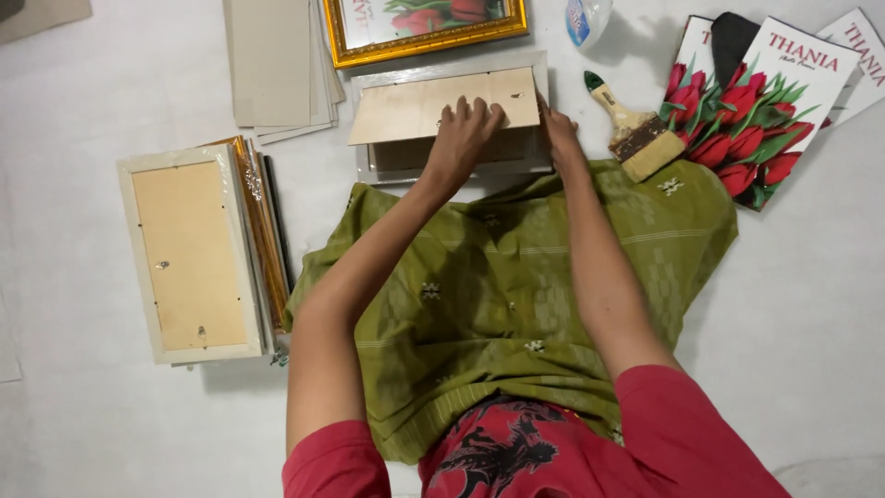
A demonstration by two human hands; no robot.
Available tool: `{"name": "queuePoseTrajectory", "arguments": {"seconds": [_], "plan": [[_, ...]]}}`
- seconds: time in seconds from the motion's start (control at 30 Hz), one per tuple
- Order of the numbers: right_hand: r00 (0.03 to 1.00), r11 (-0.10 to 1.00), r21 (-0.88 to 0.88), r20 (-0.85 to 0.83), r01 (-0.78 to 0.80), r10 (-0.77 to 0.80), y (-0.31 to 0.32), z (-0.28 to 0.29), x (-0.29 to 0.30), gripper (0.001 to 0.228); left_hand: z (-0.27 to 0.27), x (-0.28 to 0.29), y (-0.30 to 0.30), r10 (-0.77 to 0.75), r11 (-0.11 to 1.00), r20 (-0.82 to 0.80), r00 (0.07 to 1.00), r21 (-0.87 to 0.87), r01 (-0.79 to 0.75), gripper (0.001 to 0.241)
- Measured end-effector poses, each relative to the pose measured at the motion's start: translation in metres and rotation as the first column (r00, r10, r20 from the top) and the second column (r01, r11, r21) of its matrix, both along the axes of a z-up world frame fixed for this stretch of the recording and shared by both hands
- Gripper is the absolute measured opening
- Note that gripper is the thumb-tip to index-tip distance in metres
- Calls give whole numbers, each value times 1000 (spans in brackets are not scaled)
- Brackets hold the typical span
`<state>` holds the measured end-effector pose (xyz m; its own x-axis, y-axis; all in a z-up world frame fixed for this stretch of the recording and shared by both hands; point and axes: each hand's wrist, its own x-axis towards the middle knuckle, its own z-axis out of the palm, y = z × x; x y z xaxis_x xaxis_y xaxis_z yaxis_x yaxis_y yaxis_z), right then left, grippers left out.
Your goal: Assembling picture frames by applying adhesive with a brush and inserting pictures and backing boards.
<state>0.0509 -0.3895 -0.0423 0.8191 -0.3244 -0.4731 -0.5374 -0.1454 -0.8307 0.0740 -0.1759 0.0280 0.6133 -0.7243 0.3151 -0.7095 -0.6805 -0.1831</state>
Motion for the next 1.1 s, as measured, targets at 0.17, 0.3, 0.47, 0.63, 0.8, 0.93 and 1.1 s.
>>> {"name": "queuePoseTrajectory", "arguments": {"seconds": [0.17,0.3,0.47,0.63,0.8,0.93,1.1], "plan": [[1000,998,-63,14,-16,17,-9,-28,4,82,37,-21,17,53,991,-31,998,-119,-56,64],[861,595,-646,-213,-478,461,-8,-21,20,39,111,-46,30,99,949,-176,979,-281,-146,55],[979,978,-110,-128,-175,161,8,46,2,85,157,-46,92,-119,530,-366,923,-810,-252,43],[961,965,-132,-192,-228,201,21,91,-8,74,183,-34,197,-93,325,-473,876,-846,-423,41],[968,963,-161,-163,-215,189,15,75,-6,80,188,-20,278,-63,360,-440,896,-847,-391,34],[965,967,-135,-178,-218,193,22,92,-9,68,171,-4,284,128,309,-688,714,-656,-688,41],[971,962,-173,-146,-213,189,17,76,-7,77,77,65,311,237,387,-588,773,-673,-630,57]]}}
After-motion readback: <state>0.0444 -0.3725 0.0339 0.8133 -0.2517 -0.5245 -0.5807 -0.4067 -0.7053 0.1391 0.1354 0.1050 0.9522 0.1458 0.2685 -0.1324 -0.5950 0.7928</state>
